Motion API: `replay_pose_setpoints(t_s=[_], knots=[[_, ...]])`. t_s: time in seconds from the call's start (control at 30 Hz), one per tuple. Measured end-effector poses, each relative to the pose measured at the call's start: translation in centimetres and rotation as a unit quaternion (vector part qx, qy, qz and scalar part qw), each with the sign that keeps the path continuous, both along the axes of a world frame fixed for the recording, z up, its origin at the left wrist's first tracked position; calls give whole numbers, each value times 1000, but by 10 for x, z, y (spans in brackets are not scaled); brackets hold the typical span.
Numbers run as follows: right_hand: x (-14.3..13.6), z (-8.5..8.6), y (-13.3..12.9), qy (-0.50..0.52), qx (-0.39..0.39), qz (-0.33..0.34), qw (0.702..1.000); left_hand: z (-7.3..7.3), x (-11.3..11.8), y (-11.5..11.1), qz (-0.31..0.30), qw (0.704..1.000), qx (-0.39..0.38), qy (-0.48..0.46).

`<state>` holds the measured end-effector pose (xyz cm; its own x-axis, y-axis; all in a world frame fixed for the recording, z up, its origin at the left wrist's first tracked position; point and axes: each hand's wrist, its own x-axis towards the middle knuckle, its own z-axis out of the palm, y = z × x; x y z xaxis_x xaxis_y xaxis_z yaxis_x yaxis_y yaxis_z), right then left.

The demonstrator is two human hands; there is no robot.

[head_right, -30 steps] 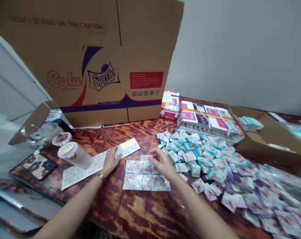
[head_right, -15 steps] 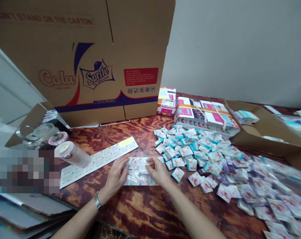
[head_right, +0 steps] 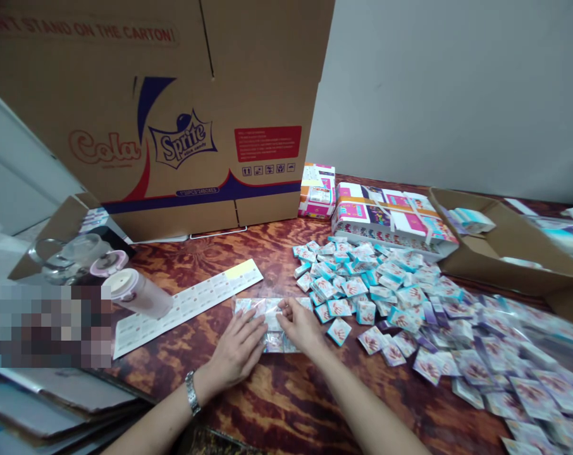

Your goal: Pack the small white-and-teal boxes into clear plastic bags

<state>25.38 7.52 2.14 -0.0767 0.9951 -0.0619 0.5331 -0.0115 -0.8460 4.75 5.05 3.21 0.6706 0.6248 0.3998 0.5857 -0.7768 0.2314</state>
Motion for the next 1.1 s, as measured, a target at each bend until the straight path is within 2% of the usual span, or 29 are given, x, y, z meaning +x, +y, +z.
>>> replay_pose_setpoints(t_s=[0.2,0.37,0.47,0.57,0.63,0.7,0.77,0.83,0.93,1.1], knots=[[-5,10,-2,-52,29,1,998,-3,4,3,-23,997,-37,62],[-8,19,-8,-157,60,24,985,-9,1,5,-28,996,-45,78],[-7,24,-16,-254,115,21,960,-9,1,4,-25,996,-45,77],[-10,26,-26,-319,212,34,923,-9,2,4,-22,996,-46,78],[-15,22,-33,-322,273,93,902,-11,3,4,-17,995,-51,79],[-21,15,-38,-323,301,163,882,-13,3,4,-18,995,-59,80],[-24,6,-40,-335,286,204,874,-14,2,4,-24,994,-65,83],[-21,-2,-40,-349,250,216,877,-12,0,5,-33,993,-67,92],[-10,-7,-40,-366,211,214,881,-6,-3,4,-36,992,-60,105],[8,-5,-45,-390,185,184,883,1,-7,1,-28,993,-48,106]])
